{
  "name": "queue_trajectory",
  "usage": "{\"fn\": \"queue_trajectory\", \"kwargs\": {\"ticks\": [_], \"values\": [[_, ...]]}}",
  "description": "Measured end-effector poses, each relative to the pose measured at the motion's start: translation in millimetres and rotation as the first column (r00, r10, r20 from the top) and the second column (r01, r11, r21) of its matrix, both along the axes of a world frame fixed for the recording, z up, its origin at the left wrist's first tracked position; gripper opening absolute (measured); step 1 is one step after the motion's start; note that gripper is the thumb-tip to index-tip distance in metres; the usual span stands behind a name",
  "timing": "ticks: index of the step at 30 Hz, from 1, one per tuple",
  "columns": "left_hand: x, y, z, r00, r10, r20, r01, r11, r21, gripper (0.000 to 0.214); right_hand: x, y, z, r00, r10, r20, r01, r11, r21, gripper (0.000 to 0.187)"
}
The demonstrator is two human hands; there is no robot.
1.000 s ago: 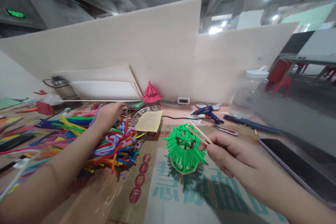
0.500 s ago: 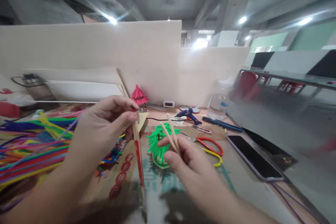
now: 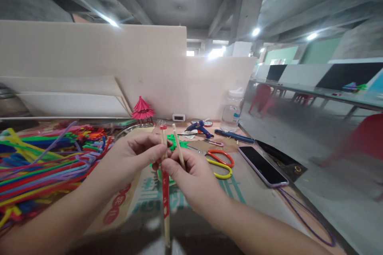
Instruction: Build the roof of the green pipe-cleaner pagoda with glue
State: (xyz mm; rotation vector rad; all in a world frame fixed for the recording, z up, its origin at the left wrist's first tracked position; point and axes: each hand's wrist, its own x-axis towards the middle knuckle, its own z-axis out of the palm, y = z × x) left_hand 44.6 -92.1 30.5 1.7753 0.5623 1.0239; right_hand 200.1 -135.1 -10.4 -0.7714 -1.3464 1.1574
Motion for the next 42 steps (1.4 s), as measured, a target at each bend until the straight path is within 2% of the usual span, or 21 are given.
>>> {"fn": "queue_trajectory", "kwargs": {"ticks": [7, 11, 13, 18, 21, 25, 33, 39, 42], "values": [[0.3, 1.6, 1.0, 1.000, -0.012, 0.018, 0.012, 1.000, -0.003, 0.020, -1.4, -1.4, -3.6, 0.981, 0.109, -0.158, -0.128, 0.985, -0.118, 0.043], [1.0, 2.6, -1.4, 1.000, -0.019, 0.023, 0.020, 0.999, -0.042, 0.023, 0.5, -0.4, -5.5, 0.941, 0.234, -0.245, -0.280, 0.944, -0.173, 0.038], [0.2, 3.3, -2.6, 0.999, -0.012, 0.033, 0.015, 0.998, -0.066, 0.024, 1.3, -0.1, -5.9, 0.926, 0.257, -0.277, -0.314, 0.931, -0.186, 0.039], [-5.3, 7.1, -1.4, 0.993, 0.081, 0.085, -0.072, 0.991, -0.110, 0.018, 3.4, -1.6, -3.1, 0.910, 0.275, -0.311, -0.328, 0.935, -0.132, 0.040], [-7.2, 9.3, -0.3, 0.988, 0.133, 0.074, -0.126, 0.988, -0.089, 0.018, 3.0, -3.7, -1.6, 0.903, 0.285, -0.320, -0.348, 0.924, -0.159, 0.035], [-5.1, 7.7, -0.6, 0.992, 0.101, 0.080, -0.091, 0.989, -0.118, 0.019, -1.8, -5.4, -2.4, 0.879, 0.306, -0.364, -0.380, 0.913, -0.150, 0.024], [-2.5, 1.5, 2.9, 0.994, 0.078, 0.076, -0.067, 0.988, -0.141, 0.017, -7.9, -6.3, -4.6, 0.862, 0.301, -0.408, -0.379, 0.917, -0.125, 0.023], [-4.7, 7.3, 0.4, 0.996, 0.071, 0.058, -0.064, 0.992, -0.104, 0.023, -5.8, -7.3, -1.0, 0.889, 0.225, -0.399, -0.315, 0.932, -0.177, 0.026], [-6.0, 10.0, 0.9, 0.996, 0.060, 0.067, -0.055, 0.995, -0.078, 0.024, -4.8, -10.5, 2.5, 0.891, 0.192, -0.412, -0.294, 0.935, -0.198, 0.021]]}}
